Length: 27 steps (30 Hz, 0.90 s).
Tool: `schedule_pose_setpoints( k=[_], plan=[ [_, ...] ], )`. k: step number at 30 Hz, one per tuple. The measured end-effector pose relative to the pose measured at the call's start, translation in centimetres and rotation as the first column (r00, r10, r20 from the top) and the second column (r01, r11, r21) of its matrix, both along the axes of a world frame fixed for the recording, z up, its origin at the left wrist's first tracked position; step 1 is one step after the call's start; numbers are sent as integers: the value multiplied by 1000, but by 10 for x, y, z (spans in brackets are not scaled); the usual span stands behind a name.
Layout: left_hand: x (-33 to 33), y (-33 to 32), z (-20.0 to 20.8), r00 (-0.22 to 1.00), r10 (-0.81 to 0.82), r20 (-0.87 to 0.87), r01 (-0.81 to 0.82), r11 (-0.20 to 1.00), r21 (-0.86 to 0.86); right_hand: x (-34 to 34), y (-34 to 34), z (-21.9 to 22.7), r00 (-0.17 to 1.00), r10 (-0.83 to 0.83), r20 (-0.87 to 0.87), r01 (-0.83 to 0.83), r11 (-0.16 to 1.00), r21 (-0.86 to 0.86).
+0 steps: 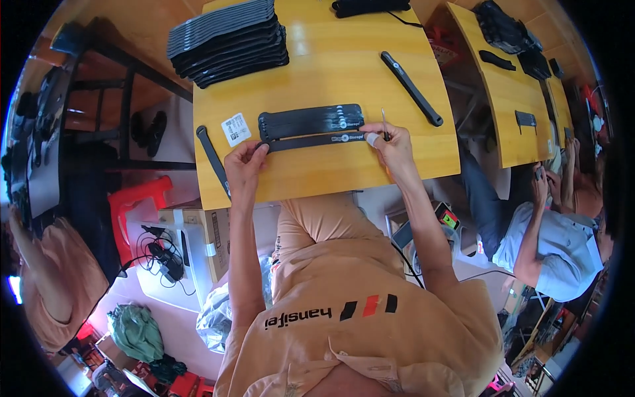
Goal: The recorder is assembling and inspecting black textile/plastic straps using hand tools at a manufacturing workstation.
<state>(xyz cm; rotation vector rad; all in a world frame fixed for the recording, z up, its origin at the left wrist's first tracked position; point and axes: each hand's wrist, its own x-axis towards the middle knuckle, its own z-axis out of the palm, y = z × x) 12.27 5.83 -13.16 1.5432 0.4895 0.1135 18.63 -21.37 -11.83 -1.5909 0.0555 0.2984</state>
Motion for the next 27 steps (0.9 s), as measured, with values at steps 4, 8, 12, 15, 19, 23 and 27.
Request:
schedule_pose_setpoints(
  k=[4,8,12,15,19,23,27],
  plan=[
    [9,-1,-12,996,84,27,-83,996,-21,11,2,-16,1000,-28,5,28,999,-38],
    [13,-4,-13,989,142,52,-140,989,-44,14,7,-22,993,-96,61,102,991,-90],
    [15,-9,-6,991,129,27,-129,991,22,16,7,-29,984,-158,85,167,979,-119],
    [17,-9,-7,992,127,25,-128,991,41,18,10,-24,982,-164,94,177,972,-156],
    [18,-9,-9,986,164,23,-165,985,45,19,12,-26,979,-180,93,193,969,-157],
    [19,-11,-7,988,155,13,-155,987,35,20,10,-33,973,-206,107,221,964,-147],
    [18,-8,-13,988,152,29,-153,988,15,20,11,-32,972,-213,97,226,962,-155]
  ],
)
